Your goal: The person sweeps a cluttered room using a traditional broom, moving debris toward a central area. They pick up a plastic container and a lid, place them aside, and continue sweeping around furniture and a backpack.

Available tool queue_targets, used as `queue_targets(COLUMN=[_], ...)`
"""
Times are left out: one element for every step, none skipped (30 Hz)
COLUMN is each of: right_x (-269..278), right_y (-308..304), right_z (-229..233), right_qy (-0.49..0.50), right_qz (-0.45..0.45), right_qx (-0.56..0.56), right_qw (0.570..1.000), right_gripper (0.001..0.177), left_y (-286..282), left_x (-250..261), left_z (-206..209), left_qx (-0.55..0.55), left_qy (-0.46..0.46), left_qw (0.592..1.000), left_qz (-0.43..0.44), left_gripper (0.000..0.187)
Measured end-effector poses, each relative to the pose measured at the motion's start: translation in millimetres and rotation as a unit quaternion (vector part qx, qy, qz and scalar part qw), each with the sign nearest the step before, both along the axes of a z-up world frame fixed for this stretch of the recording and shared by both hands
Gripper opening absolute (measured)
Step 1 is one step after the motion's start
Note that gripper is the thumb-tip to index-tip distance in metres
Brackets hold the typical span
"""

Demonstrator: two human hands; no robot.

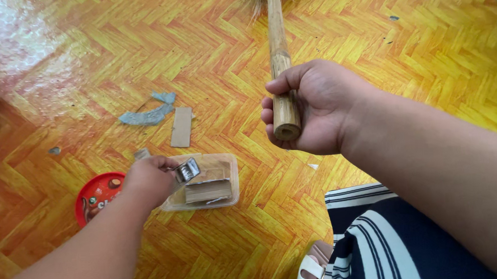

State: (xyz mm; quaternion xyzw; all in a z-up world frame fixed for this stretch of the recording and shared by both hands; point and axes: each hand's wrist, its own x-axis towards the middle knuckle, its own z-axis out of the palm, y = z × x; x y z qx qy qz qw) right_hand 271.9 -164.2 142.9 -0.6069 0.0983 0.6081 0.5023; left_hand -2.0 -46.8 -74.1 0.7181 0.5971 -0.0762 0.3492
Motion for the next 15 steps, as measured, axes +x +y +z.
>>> queue_targets(right_x=[0, 0, -1, 0, -1, -1, -1, -2, -2, -3, -3, -3, -3, -3, -3], right_y=[-1, -2, -3, -4, -6, -8, -10, -11, -12, -12, -13, -13, -13, -13, -13], right_z=[0, 0, -1, -1, -1, -1, -1, -1, 0, 0, 0, 0, 0, 0, 0], right_qy=[-0.005, -0.005, -0.005, -0.005, -0.009, -0.013, -0.016, -0.018, -0.02, -0.022, -0.029, -0.035, -0.041, -0.036, -0.031], right_qz=[0.002, 0.003, 0.003, 0.003, 0.005, 0.008, 0.011, 0.01, 0.008, 0.006, 0.004, 0.001, -0.002, -0.002, -0.001], right_qx=[-0.006, -0.005, -0.005, -0.005, -0.009, -0.013, -0.016, -0.019, -0.022, -0.025, -0.029, -0.032, -0.036, -0.035, -0.033], right_qw=[1.0, 1.0, 1.0, 1.0, 1.0, 1.0, 1.0, 1.0, 1.0, 0.999, 0.999, 0.999, 0.999, 0.999, 0.999], right_gripper=[0.013, 0.013, 0.013, 0.013, 0.014, 0.014, 0.015, 0.015, 0.015, 0.015, 0.015, 0.015, 0.016, 0.015, 0.015], left_y=[-1, 0, 1, 4, 6, 7, 10, 12, 14, 15, 16, 17, 16, 17, 17], left_x=[4, 8, 10, 12, 12, 12, 10, 10, 9, 10, 11, 14, 18, 22, 27], left_z=[0, 1, 1, 0, 0, -1, -1, -3, -4, -6, -8, -10, -13, -14, -16], left_qx=[0.004, 0.007, 0.048, 0.088, 0.128, 0.13, 0.133, 0.135, 0.136, 0.137, 0.138, 0.131, 0.124, 0.116, 0.118], left_qy=[0.017, 0.034, 0.041, 0.049, 0.057, 0.052, 0.048, 0.045, 0.046, 0.048, 0.048, 0.057, 0.065, 0.073, 0.071], left_qw=[1.0, 0.999, 0.998, 0.995, 0.99, 0.99, 0.99, 0.989, 0.989, 0.989, 0.989, 0.99, 0.99, 0.99, 0.989], left_qz=[-0.006, -0.012, -0.003, 0.006, 0.016, 0.02, 0.025, 0.03, 0.024, 0.018, 0.012, -0.001, -0.015, -0.029, -0.046], left_gripper=[0.032, 0.034, 0.035, 0.035, 0.036, 0.032, 0.029, 0.026, 0.025, 0.024, 0.023, 0.023, 0.023, 0.024, 0.027])
